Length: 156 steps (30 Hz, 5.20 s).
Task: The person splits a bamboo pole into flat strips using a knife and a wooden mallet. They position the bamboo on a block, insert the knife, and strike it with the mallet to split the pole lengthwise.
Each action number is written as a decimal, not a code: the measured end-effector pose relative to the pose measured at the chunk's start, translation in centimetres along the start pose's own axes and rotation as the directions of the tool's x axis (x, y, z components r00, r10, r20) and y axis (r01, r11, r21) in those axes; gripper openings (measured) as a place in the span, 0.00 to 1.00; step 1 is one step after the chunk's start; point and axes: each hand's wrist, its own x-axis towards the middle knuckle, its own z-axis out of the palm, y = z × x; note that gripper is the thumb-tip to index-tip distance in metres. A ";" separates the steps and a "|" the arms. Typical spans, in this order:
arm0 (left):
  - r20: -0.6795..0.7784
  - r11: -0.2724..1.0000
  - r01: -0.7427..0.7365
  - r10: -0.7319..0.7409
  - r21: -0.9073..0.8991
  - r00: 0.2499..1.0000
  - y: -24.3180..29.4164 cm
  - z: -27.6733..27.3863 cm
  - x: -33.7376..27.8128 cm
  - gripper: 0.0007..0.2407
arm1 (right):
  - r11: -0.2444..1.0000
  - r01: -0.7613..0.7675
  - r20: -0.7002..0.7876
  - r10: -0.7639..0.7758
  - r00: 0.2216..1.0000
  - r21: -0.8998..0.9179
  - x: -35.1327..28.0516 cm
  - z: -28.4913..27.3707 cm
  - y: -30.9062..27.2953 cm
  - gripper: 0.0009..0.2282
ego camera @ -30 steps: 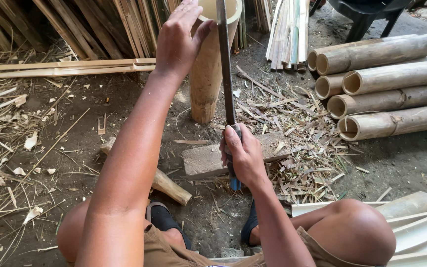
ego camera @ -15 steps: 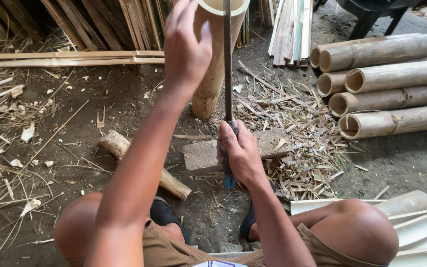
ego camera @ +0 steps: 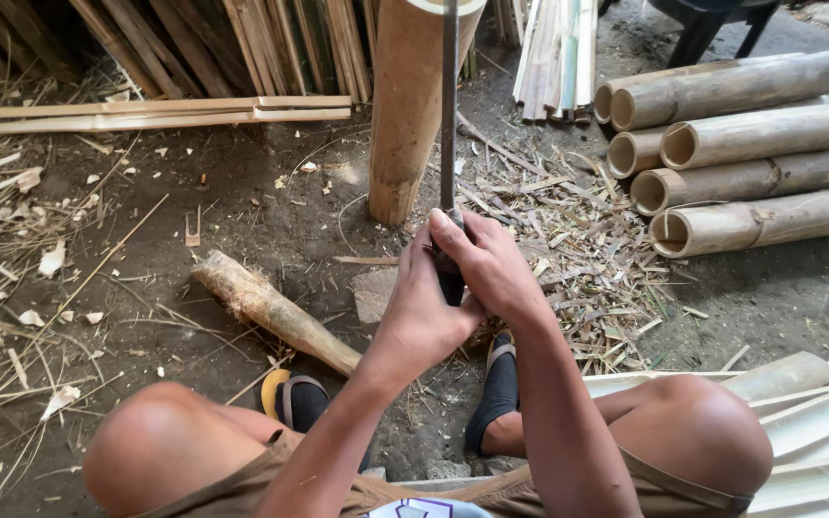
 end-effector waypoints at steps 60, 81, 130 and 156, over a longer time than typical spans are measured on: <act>-0.202 0.963 0.216 -0.247 -0.164 0.948 0.9 2.7 0.1 0.18 | 0.843 -0.460 0.147 0.436 0.888 0.280 -14.0 -11.2 12.4 0.32; -0.162 0.922 0.329 -0.363 -0.203 0.918 0.5 3.2 1.1 0.16 | 0.689 0.055 -0.117 -0.201 0.973 -0.722 3.3 -13.8 -2.9 0.45; -0.255 0.791 0.537 -0.477 0.294 0.841 -17.9 -9.0 8.4 0.17 | 0.766 0.251 -0.100 -0.379 0.920 -0.593 9.5 -2.4 -2.5 0.32; -0.103 0.734 0.603 -0.605 0.314 0.790 -24.5 -6.7 8.1 0.16 | 0.784 -0.163 0.045 0.236 0.971 -0.599 10.7 3.9 10.5 0.38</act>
